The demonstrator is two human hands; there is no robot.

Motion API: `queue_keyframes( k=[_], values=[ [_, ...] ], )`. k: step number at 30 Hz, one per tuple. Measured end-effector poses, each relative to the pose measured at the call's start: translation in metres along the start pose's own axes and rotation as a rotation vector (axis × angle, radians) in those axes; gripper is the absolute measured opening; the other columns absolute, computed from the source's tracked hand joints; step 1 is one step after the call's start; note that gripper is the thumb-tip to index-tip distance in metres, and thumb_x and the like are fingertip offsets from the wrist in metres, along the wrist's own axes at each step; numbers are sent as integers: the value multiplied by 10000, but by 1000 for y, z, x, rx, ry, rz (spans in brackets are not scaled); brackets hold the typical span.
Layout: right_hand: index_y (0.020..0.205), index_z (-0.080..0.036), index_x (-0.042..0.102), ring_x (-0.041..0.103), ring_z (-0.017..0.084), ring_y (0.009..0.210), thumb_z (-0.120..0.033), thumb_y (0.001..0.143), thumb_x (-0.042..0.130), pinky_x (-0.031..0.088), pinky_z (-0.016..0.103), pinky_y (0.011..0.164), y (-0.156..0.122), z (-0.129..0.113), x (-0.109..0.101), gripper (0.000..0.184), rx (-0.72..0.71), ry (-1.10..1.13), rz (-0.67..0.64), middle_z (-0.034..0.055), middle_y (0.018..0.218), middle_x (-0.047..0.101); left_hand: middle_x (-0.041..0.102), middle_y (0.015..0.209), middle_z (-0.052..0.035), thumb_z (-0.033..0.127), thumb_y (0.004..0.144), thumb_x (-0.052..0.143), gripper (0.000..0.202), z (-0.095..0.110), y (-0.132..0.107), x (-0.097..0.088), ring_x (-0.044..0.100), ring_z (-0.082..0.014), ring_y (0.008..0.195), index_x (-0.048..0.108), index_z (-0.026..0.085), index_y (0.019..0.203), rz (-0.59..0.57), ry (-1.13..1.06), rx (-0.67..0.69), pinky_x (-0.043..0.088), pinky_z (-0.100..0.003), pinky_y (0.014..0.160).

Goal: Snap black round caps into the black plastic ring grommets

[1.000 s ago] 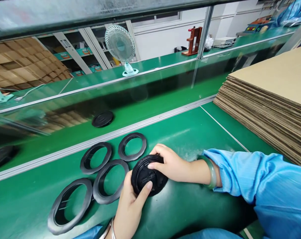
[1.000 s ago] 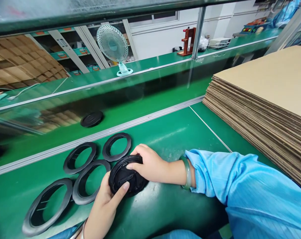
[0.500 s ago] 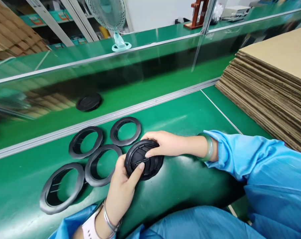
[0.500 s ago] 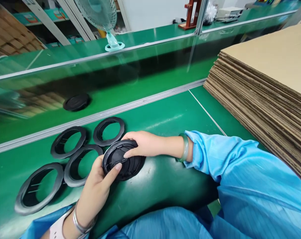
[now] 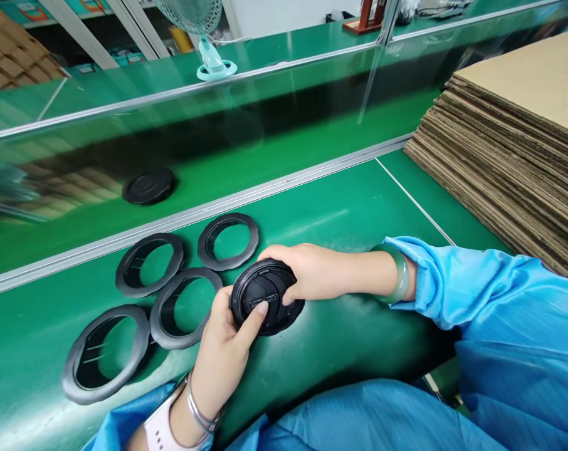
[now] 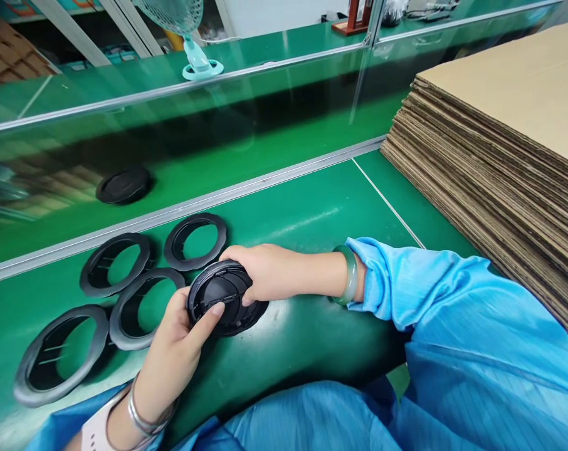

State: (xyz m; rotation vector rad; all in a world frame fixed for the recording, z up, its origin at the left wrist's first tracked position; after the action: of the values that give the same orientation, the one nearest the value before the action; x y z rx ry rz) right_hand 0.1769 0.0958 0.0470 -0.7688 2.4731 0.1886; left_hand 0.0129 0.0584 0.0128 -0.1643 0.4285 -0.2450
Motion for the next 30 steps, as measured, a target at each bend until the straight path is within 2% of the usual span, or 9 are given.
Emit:
queue_keyframes(
  k=[5, 9, 14, 17, 20, 24, 27, 30],
  values=[
    [1225, -202, 539, 604, 233, 1010, 78, 653, 912, 477, 274, 776, -1, 3, 3, 738, 16, 88, 86, -6, 1114, 626, 595, 1022, -6, 521, 887, 669, 423, 4, 0, 0, 548, -198, 940, 494, 233, 1142, 1, 21, 25, 465, -262, 804],
    [1223, -198, 542, 598, 241, 1028, 73, 656, 918, 485, 299, 823, -1, 4, 5, 732, 16, 111, 101, 3, 1116, 624, 591, 1035, -3, 492, 859, 706, 448, 4, 0, 0, 557, -195, 951, 485, 238, 1154, -4, 20, 8, 473, -257, 813],
    [1318, -186, 508, 561, 277, 1098, 77, 688, 898, 473, 369, 931, 4, 2, 5, 786, 37, 32, -21, 60, 1173, 595, 596, 1009, -12, 482, 835, 716, 459, 4, 2, 0, 565, -198, 921, 489, 222, 1137, 1, 22, 6, 479, -260, 785],
    [1366, -212, 487, 542, 268, 1130, 111, 702, 861, 463, 368, 964, 5, -1, 8, 828, 2, 65, -76, 51, 1192, 585, 603, 1027, -20, 458, 813, 734, 483, 2, 1, 1, 577, -210, 945, 481, 221, 1150, 5, 11, 5, 491, -274, 806],
    [1383, -226, 479, 518, 267, 1161, 110, 706, 841, 460, 357, 973, 3, -2, 9, 839, -36, 102, -27, 48, 1204, 566, 614, 1065, -27, 436, 764, 775, 548, 1, 0, 1, 593, -227, 973, 466, 229, 1167, 9, 6, -2, 503, -298, 824],
    [1458, -250, 392, 500, 265, 1143, 91, 693, 826, 458, 356, 966, -6, -6, 1, 942, -90, 28, 131, 72, 1231, 484, 620, 1080, -30, 429, 751, 773, 556, 1, 0, 2, 602, -236, 973, 468, 231, 1171, 6, 7, -11, 508, -309, 817],
    [1338, -203, 489, 439, 305, 1170, 50, 681, 829, 394, 444, 1011, -14, -26, -11, 782, -209, -232, 238, 95, 1238, 442, 617, 1045, -25, 418, 763, 751, 522, 2, 3, 1, 597, -226, 939, 476, 220, 1159, 35, -5, -2, 504, -299, 798],
    [1164, -178, 584, 445, 333, 1103, -82, 775, 848, 391, 507, 965, -23, -51, -2, 479, -350, -450, 203, 105, 1182, 480, 609, 980, -17, 366, 772, 727, 441, 5, 0, 2, 589, -218, 900, 493, 207, 1111, 67, -5, 24, 498, -305, 795]
  ],
)
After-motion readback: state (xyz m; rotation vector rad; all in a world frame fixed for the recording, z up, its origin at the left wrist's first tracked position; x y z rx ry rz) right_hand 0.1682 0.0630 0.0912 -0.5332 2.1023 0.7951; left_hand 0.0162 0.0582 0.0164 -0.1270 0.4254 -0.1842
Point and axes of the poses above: each hand's wrist, its own y-axis towards the middle knuckle, its own x-axis out of the palm, z = x × y, the point moved 8 cm from there along y, towards the middle knuckle
